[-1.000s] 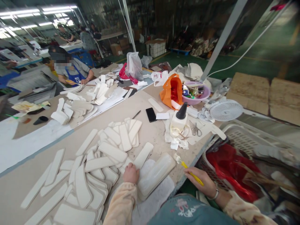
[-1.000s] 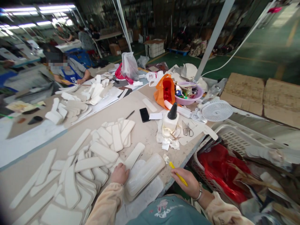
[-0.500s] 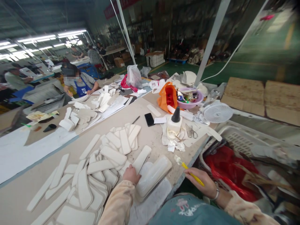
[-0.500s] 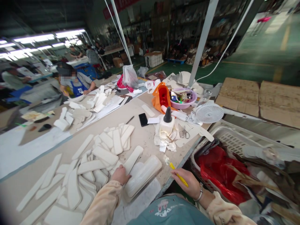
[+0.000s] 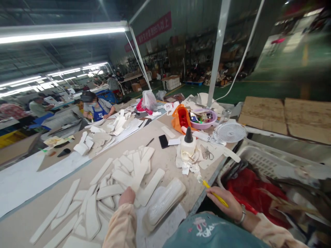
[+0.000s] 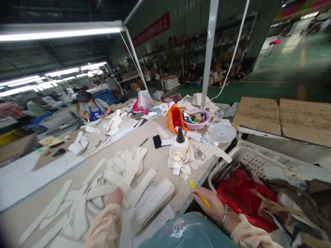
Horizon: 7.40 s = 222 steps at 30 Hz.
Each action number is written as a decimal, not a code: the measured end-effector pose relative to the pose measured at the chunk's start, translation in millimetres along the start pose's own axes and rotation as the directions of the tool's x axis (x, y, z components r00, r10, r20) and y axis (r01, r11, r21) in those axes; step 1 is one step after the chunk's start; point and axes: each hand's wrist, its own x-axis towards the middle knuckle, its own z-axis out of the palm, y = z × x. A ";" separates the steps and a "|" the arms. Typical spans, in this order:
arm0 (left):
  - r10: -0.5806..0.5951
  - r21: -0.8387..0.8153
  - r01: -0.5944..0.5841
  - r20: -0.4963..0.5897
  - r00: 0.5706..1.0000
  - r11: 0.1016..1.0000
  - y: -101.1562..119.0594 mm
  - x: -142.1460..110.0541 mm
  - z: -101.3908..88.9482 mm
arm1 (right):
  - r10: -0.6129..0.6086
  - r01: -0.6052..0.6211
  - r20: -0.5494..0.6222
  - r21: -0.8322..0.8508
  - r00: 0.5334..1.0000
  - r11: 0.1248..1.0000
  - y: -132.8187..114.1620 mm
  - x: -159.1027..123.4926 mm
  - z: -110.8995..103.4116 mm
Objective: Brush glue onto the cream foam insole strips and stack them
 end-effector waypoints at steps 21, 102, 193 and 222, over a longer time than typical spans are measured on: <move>0.295 -0.708 -0.170 0.057 0.954 0.686 31.3 -212.6 -9.7 | 0.148 -0.251 0.220 0.581 0.964 0.775 -11.4 62.9 49.5; -0.233 -0.495 0.296 0.188 0.954 0.817 28.2 -99.6 74.4 | -0.235 0.278 0.275 -0.126 0.932 0.952 43.0 90.2 139.4; -0.249 -0.679 -0.061 0.182 0.951 -0.731 78.1 -161.4 -60.3 | 0.276 -0.317 0.166 0.636 0.947 0.704 -65.4 125.5 57.8; -0.060 -0.799 0.557 0.560 0.827 0.225 37.2 -112.1 56.6 | -0.258 0.128 0.261 0.427 0.930 0.895 -55.7 102.5 197.0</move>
